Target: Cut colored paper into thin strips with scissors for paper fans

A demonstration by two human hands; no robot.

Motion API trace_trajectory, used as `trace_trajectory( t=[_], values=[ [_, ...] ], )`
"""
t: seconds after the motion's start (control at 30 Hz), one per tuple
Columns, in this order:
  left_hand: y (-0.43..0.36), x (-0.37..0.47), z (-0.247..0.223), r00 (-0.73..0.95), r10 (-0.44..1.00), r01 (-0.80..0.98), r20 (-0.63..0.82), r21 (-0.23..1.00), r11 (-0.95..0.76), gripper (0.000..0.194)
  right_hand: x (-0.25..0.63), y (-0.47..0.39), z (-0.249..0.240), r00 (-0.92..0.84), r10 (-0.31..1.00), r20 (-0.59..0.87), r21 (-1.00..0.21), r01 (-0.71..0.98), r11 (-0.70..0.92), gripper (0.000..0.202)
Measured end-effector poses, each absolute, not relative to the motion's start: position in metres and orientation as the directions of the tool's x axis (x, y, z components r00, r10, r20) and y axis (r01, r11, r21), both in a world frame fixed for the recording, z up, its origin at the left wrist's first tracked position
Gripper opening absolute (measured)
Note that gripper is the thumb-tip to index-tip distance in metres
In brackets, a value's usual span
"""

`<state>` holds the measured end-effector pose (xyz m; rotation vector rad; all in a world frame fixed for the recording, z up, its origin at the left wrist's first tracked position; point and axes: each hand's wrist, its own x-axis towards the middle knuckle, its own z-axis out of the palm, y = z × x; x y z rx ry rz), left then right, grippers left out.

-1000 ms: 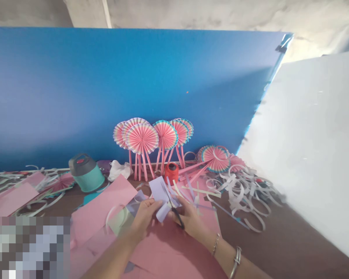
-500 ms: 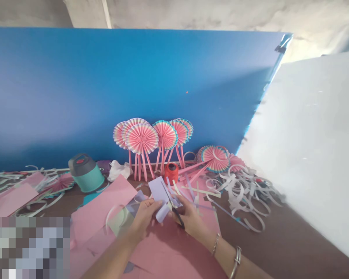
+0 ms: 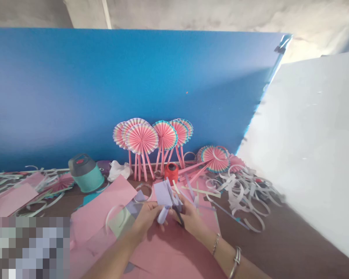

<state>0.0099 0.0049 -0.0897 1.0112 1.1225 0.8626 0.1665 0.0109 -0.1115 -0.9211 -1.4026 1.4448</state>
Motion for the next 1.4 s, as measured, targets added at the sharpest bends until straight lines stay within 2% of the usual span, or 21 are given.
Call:
trace_trajectory(
  t=[0.37,0.83,0.97,1.07,1.2,1.3,1.4],
  values=[
    [0.005,0.009,-0.096,0.291,0.910,-0.018,-0.295,0.949,0.313,0.037,0.166,0.009,-0.106,-0.285,0.957,0.051,-0.999,-0.028,0.045,0.052],
    [0.006,0.010,-0.099,0.275,0.903,-0.070,-0.330,0.930,0.361,0.036,0.166,0.010,-0.102,-0.270,0.963,0.010,-0.995,-0.102,-0.018,0.058],
    [0.009,0.006,-0.098,0.145,0.969,-0.175,-0.201,0.959,0.225,0.034,0.168,0.010,-0.102,-0.282,0.957,-0.066,-0.986,-0.128,-0.106,0.071],
    [0.013,-0.001,-0.098,0.021,0.992,-0.133,-0.123,0.983,0.124,0.036,0.170,0.007,-0.096,-0.276,0.956,-0.102,-0.981,-0.131,-0.142,0.078],
    [0.017,-0.010,-0.100,-0.111,0.993,-0.093,-0.039,0.995,0.029,0.038,0.174,0.005,-0.087,-0.283,0.950,-0.131,-0.989,-0.035,-0.146,0.083],
    [0.020,-0.015,-0.102,-0.188,0.982,-0.172,-0.028,0.985,-0.004,0.038,0.178,0.005,-0.084,-0.349,0.925,-0.149,-0.989,0.061,-0.136,0.085],
    [0.023,-0.019,-0.101,-0.250,0.967,-0.278,-0.050,0.960,-0.022,0.037,0.182,0.005,-0.082,-0.447,0.875,-0.187,-0.981,0.135,-0.141,0.079]
  ],
)
